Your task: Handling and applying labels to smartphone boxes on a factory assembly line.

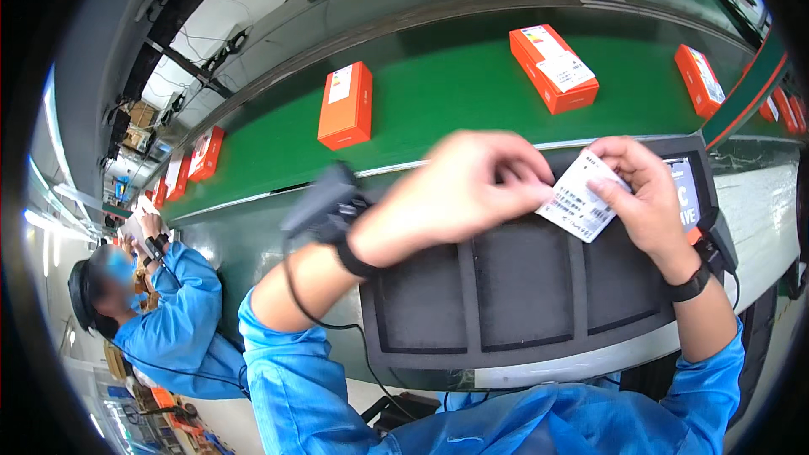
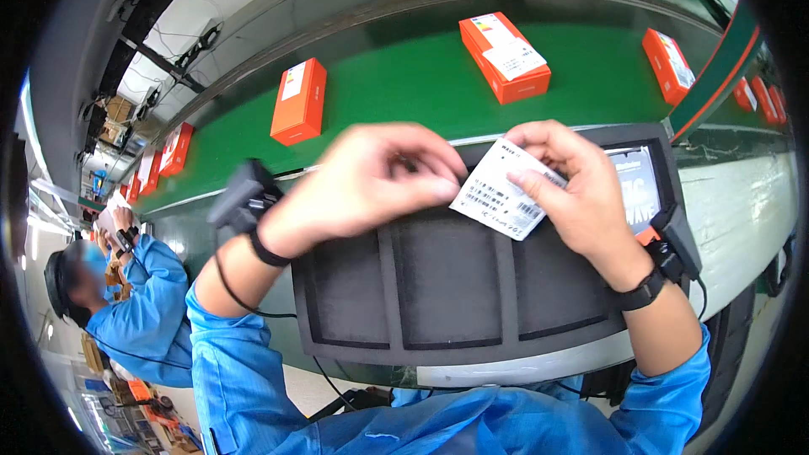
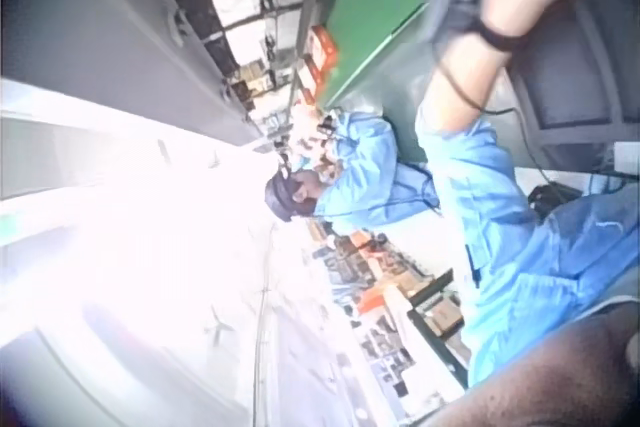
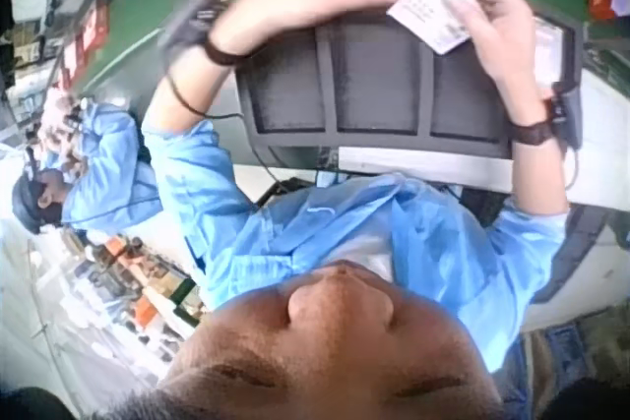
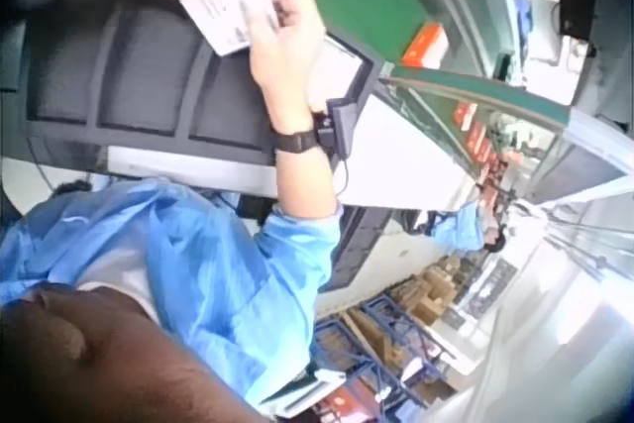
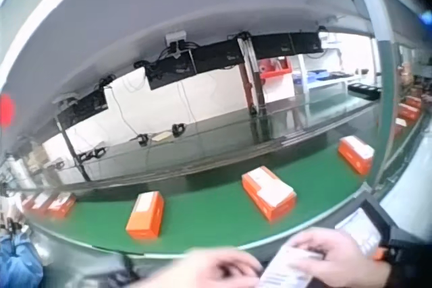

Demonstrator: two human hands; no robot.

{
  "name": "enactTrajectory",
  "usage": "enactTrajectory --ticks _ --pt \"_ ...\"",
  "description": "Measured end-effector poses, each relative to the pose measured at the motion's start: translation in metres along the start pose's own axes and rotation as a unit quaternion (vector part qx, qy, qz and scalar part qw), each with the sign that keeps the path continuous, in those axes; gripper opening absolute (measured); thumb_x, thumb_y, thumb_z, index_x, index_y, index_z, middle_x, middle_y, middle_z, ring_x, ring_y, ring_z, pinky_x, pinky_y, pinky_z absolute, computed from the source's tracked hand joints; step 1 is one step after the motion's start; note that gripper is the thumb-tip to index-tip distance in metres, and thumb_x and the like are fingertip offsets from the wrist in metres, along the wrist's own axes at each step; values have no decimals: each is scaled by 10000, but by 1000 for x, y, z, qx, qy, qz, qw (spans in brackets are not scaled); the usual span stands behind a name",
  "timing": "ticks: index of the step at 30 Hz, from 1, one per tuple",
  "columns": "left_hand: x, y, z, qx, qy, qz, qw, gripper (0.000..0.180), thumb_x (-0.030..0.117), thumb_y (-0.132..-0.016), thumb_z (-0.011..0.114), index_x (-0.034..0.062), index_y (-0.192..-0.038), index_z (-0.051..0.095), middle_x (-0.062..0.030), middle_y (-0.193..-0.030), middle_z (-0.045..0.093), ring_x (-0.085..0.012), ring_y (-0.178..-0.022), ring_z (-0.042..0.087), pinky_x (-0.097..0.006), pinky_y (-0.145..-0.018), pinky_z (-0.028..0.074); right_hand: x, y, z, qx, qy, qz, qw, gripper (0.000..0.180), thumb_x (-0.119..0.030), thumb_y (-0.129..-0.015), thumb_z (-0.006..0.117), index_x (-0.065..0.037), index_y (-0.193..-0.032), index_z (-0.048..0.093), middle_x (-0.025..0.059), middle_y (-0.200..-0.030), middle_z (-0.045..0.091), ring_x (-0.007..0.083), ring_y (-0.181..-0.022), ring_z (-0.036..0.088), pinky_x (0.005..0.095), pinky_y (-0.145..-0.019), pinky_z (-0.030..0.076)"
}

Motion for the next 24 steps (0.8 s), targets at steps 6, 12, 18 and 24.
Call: enactTrajectory --ticks 6,12,18,24 --pt "-30 -14 -7 64 9 -26 998 174 113 -889 661 -22 -997 677 -53 -870 694 -101 -817 637 -244 -773 510 7 -4 10 47 -40 -13 998 246 5 -859 626 10 -1100 579 44 -876 672 71 -836 617 227 -779 473" --pt "-43 7 13 -15 107 -52 993 191 140 -882 702 -19 -986 682 -30 -879 688 -64 -818 611 -228 -783 500 0 -1 33 13 16 -81 997 249 -44 -843 646 -4 -1084 596 47 -817 675 113 -740 643 265 -710 502" --pt "-75 -5 -90 285 25 -19 958 137 136 -872 680 3 -905 686 3 -771 642 -75 -683 575 -209 -610 444 -14 -1 24 102 77 -126 984 376 -25 -839 610 -37 -1209 546 62 -1038 615 141 -895 557 285 -813 464" --pt "-244 63 -233 409 39 -220 885 175 144 -883 659 29 -1014 671 3 -786 654 -76 -624 568 -206 -535 410 -23 -5 44 90 182 -152 967 365 -28 -791 616 -69 -1150 568 61 -991 586 219 -894 553 334 -803 464"
Point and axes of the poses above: each hand's wrist, its own y-axis away from the middle knuckle, its own z-axis out of the palm, x = y × z, the point moved 3 cm from there along -y, towards the middle knuckle
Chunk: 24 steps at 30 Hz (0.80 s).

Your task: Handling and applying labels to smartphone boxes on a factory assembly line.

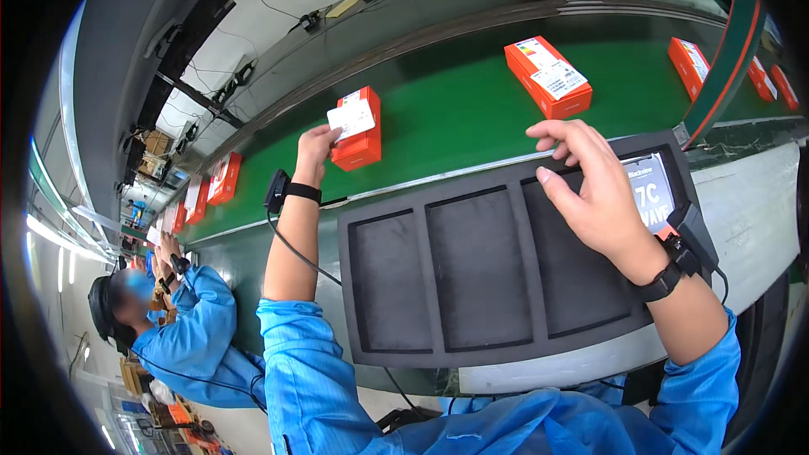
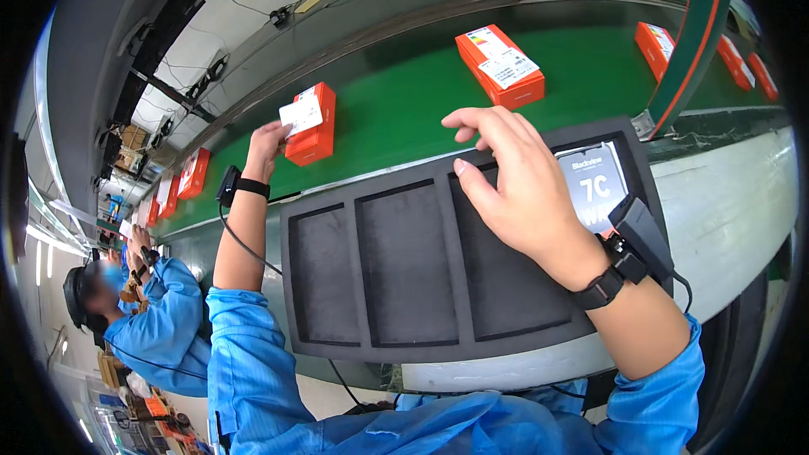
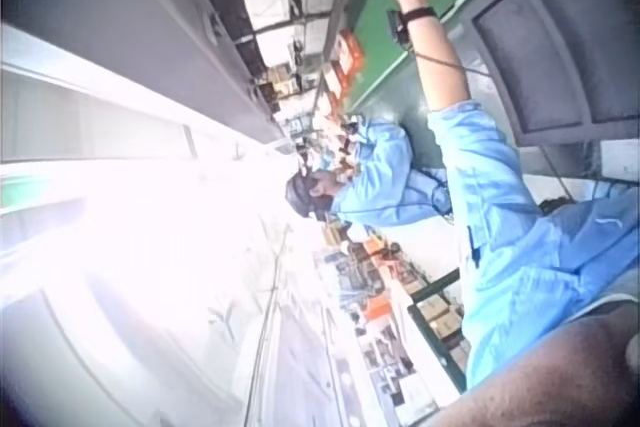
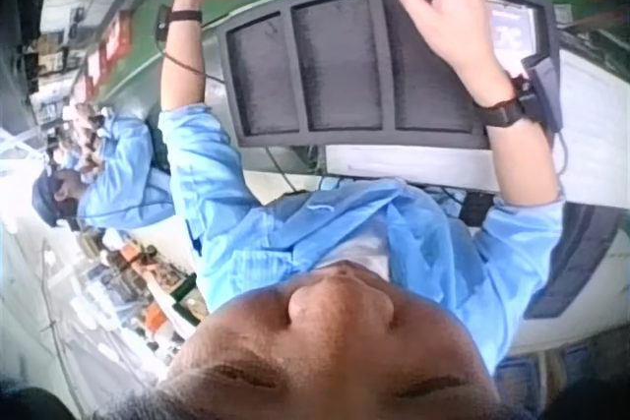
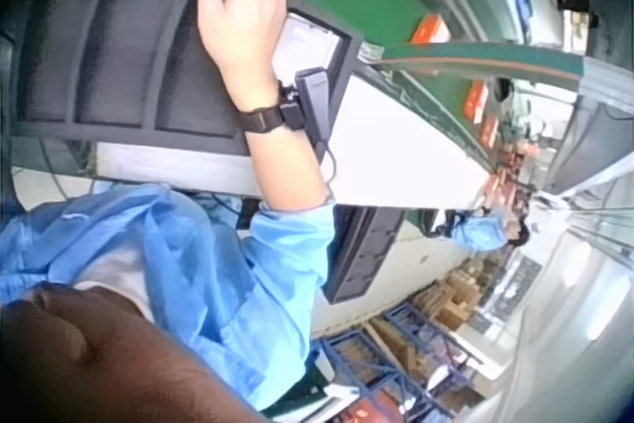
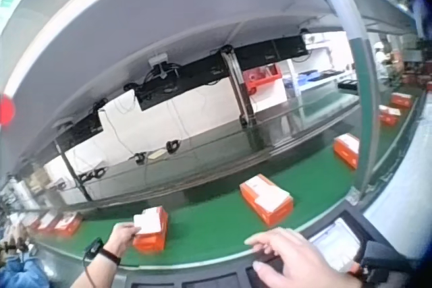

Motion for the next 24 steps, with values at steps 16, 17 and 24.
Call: enactTrajectory --ticks 16,17,24 --pt "166 313 203 -478 117 171 854 478 158 -953 543 7 -1395 446 -125 -1283 580 -180 -1150 547 -324 -993 431 27 37 -111 330 -129 -20 935 171 -61 -945 546 -13 -1089 625 15 -964 635 76 -917 578 218 -829 450" --pt "165 316 213 -444 39 243 862 480 160 -946 556 16 -1391 448 -130 -1305 557 -198 -1176 532 -332 -1009 420 36 48 -108 292 -69 10 954 191 -58 -933 549 -13 -1104 622 36 -929 654 100 -880 608 237 -807 471" --pt "136 298 267 -210 -60 446 868 436 121 -904 590 23 -1320 500 -141 -1270 528 -259 -1152 524 -343 -972 423 12 117 -65 55 318 92 942 415 -72 -863 519 123 -1228 504 278 -856 644 410 -812 642 470 -733 515"
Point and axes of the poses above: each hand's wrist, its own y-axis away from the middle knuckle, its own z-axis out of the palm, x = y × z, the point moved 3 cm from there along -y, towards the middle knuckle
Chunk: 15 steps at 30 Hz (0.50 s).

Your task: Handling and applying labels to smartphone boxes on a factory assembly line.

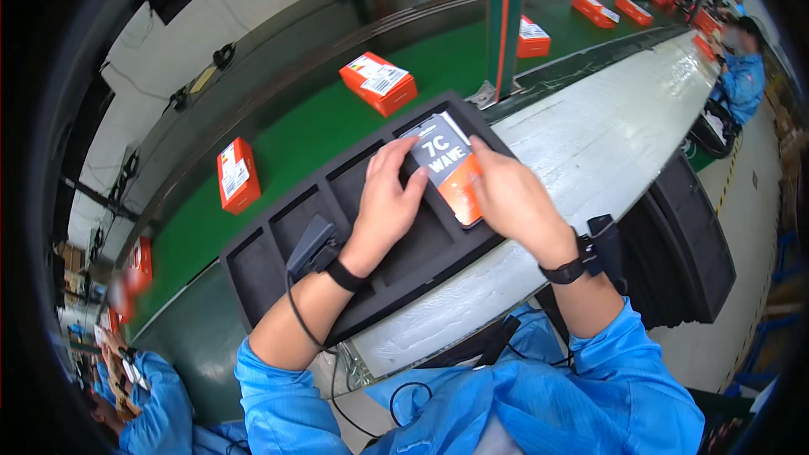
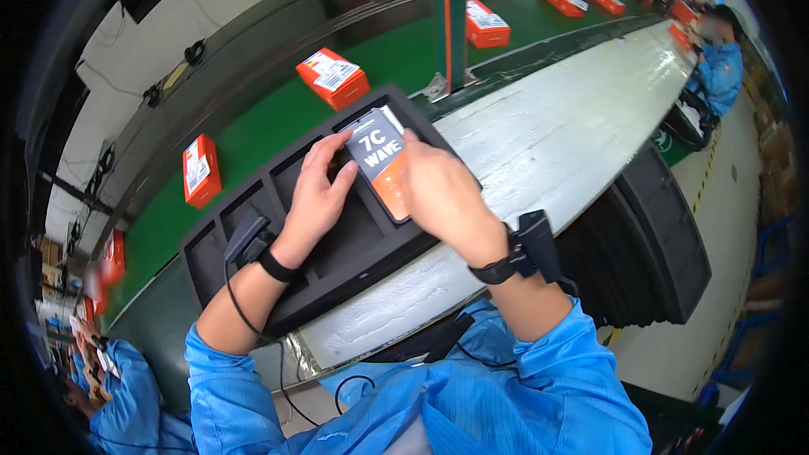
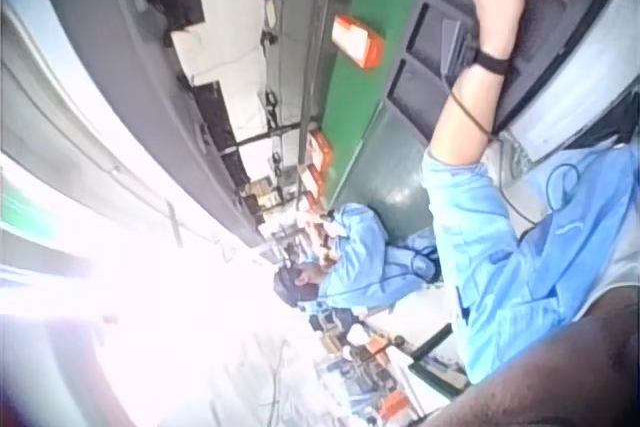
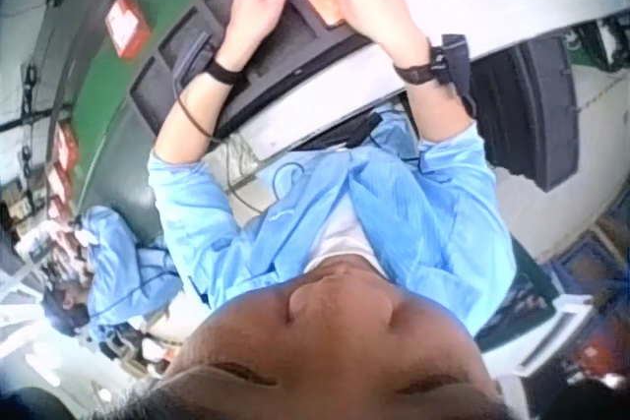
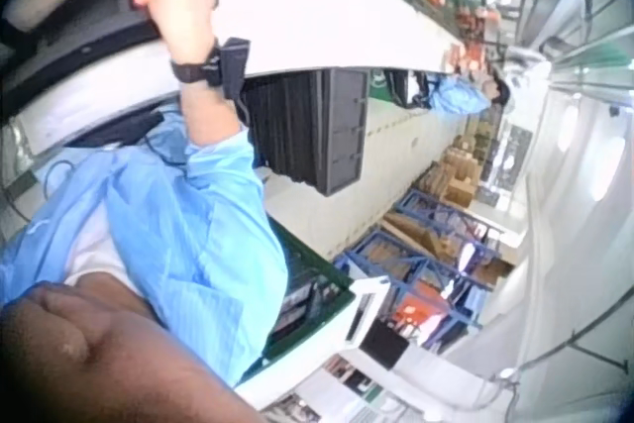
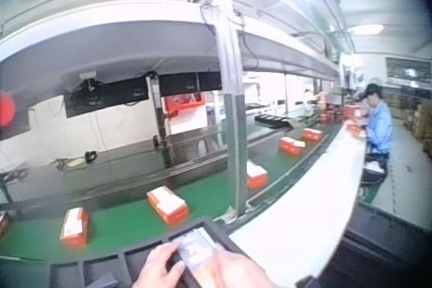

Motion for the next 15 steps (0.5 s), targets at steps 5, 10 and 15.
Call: enactTrajectory --ticks 5,10,15 --pt "-9 2 -17 103 137 -11 985 322 71 -892 560 19 -1208 586 -116 -1168 596 -227 -1102 556 -308 -967 419 16 1 -3 29 -94 27 995 399 -119 -912 504 142 -1214 491 312 -917 626 462 -886 605 492 -778 495" --pt "-7 19 -33 108 334 -126 928 236 41 -959 476 -14 -1141 616 -42 -1078 612 -119 -1036 551 -246 -935 403 6 -10 -3 -27 -45 65 997 431 -261 -996 421 92 -1208 547 303 -1094 611 426 -1041 586 459 -912 460" --pt "-1 22 -28 86 363 -130 919 228 68 -971 475 6 -1125 631 -21 -1012 618 -84 -943 556 -217 -809 424 10 -18 -5 -88 -37 134 986 343 -257 -975 456 6 -1077 652 246 -990 654 415 -958 607 462 -854 478"
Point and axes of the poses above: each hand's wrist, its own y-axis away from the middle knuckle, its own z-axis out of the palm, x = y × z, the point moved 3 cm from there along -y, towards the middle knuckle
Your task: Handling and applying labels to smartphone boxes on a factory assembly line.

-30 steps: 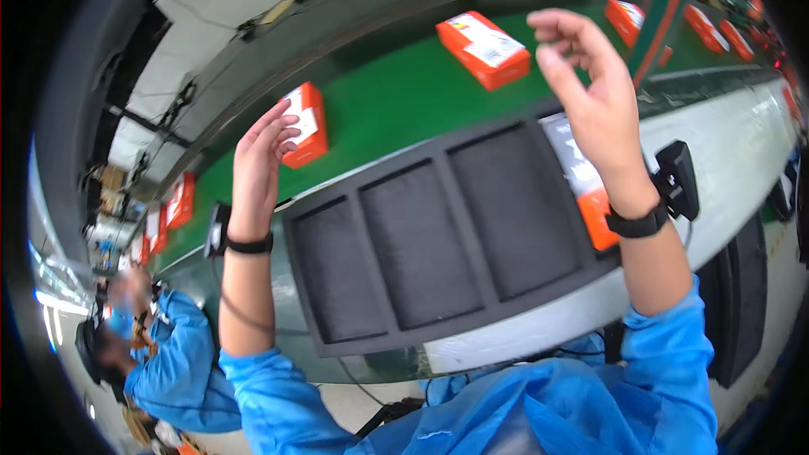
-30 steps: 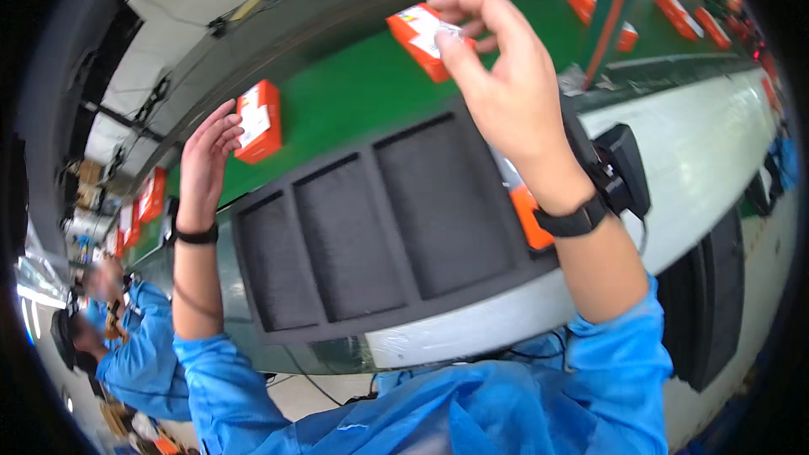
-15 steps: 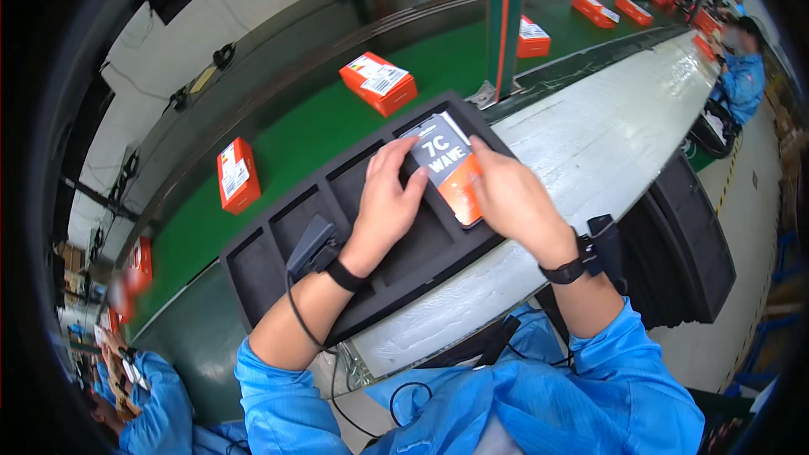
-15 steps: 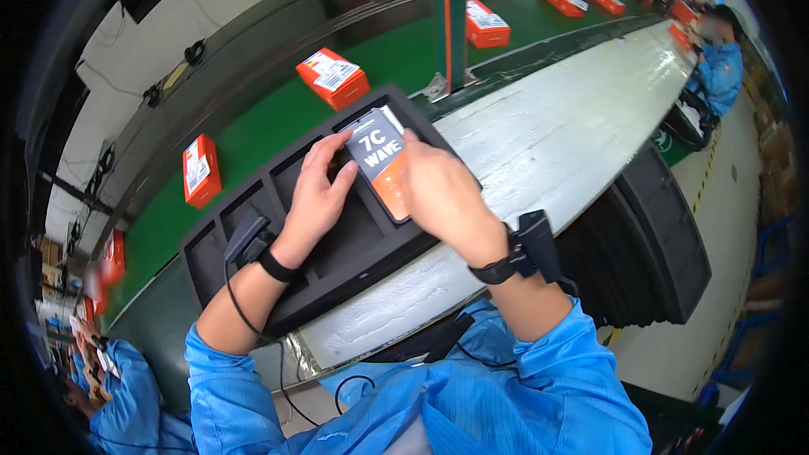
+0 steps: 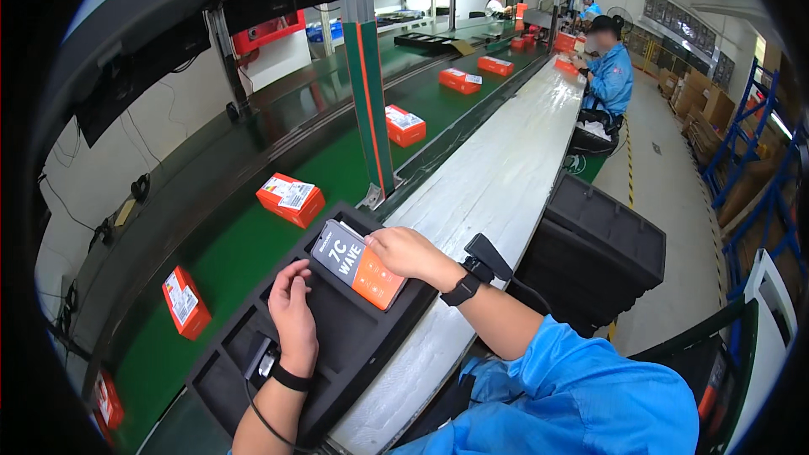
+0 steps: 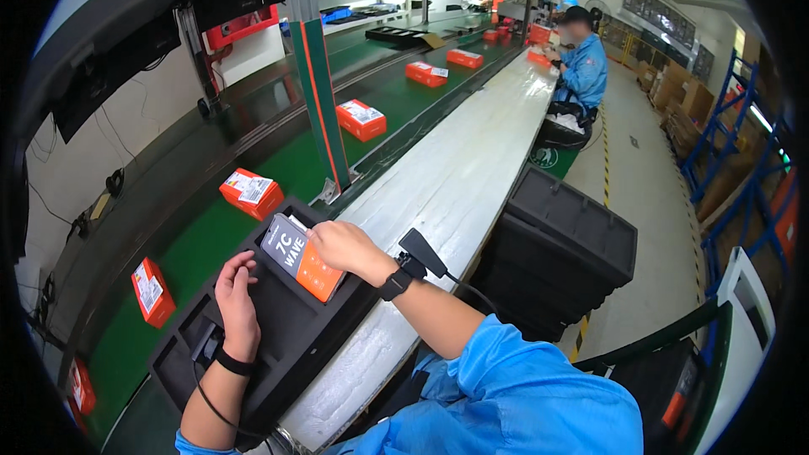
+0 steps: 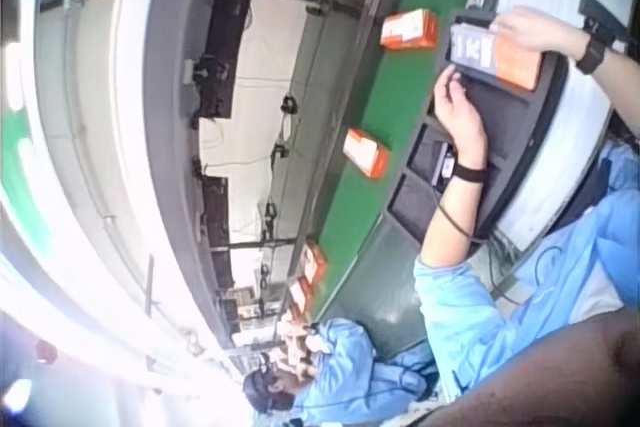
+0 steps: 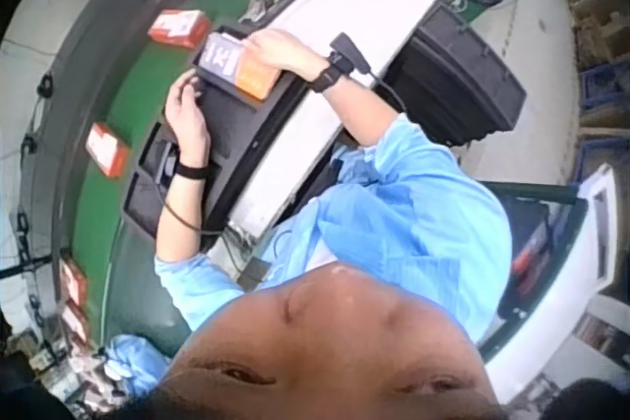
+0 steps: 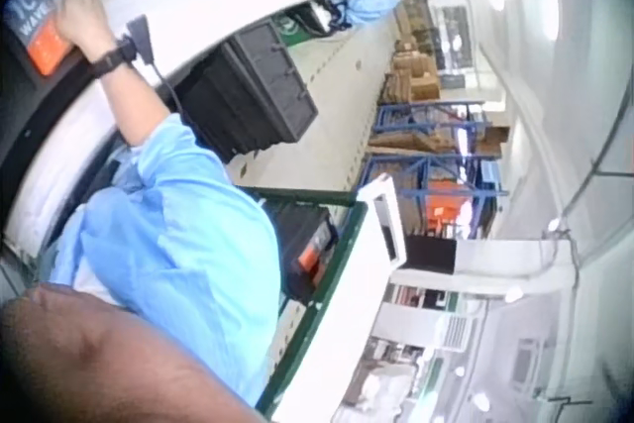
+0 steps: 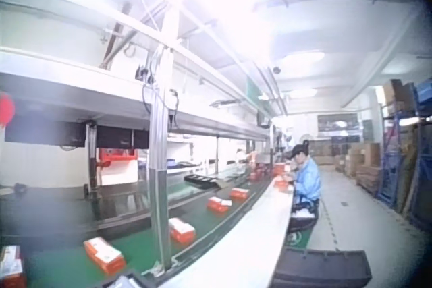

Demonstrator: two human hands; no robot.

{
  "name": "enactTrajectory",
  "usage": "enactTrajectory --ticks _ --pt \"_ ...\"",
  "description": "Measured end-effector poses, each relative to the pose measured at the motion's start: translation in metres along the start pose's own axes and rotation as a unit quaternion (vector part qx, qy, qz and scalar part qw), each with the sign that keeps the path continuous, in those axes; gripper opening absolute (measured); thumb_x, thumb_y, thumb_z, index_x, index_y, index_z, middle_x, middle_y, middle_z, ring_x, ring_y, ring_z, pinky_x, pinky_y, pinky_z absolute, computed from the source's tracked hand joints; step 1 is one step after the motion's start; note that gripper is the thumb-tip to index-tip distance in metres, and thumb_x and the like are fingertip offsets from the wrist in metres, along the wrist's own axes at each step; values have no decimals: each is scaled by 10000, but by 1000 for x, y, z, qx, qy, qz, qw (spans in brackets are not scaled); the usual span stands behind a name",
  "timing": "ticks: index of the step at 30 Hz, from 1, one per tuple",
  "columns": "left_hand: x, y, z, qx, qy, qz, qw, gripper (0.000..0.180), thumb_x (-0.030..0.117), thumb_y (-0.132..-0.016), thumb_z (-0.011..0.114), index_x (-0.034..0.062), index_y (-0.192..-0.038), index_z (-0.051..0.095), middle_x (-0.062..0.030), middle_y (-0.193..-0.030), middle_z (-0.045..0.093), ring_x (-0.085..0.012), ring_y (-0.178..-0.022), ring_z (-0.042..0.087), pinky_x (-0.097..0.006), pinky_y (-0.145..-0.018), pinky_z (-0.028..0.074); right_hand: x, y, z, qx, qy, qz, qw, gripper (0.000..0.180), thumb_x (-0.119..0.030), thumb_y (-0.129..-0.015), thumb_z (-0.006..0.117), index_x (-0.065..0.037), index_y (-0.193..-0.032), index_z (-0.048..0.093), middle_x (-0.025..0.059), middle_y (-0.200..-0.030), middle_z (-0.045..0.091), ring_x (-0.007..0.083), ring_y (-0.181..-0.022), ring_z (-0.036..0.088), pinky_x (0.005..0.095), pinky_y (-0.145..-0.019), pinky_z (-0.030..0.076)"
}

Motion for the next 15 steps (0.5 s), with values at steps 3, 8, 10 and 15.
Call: enactTrajectory --ticks 3,8,10,15 --pt "1 6 7 -30 23 -28 999 242 79 -982 466 1 -1144 627 -26 -1000 623 -88 -911 566 -223 -768 451 -1 -3 0 -2 0 -18 1000 341 -266 -959 492 12 -1066 658 246 -995 648 399 -914 622 437 -818 494" --pt "-9 13 10 -56 87 -68 992 290 152 -1007 468 -25 -1209 579 -62 -1025 624 -107 -888 571 -235 -730 490 17 -8 7 -68 -189 18 980 310 -199 -969 520 49 -1105 645 159 -988 698 238 -865 674 322 -782 520" --pt "-9 16 8 -66 111 -99 987 371 229 -1019 470 -41 -1265 530 -96 -1073 617 -132 -895 574 -261 -742 512 10 -4 10 -63 -387 58 918 292 -131 -995 493 84 -1151 614 75 -1021 686 106 -919 646 245 -808 523" --pt "-8 17 -3 -45 111 -113 986 482 296 -1022 461 -32 -1374 444 -161 -1355 507 -164 -973 561 -313 -832 520 -2 -5 16 -31 -508 45 860 307 -150 -1005 487 71 -1188 596 89 -1062 679 116 -942 651 249 -846 519"
Point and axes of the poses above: each hand's wrist, its own y-axis away from the middle knuckle, its own z-axis out of the palm, x = y × z, the point moved 3 cm from there along -y, towards the middle knuckle
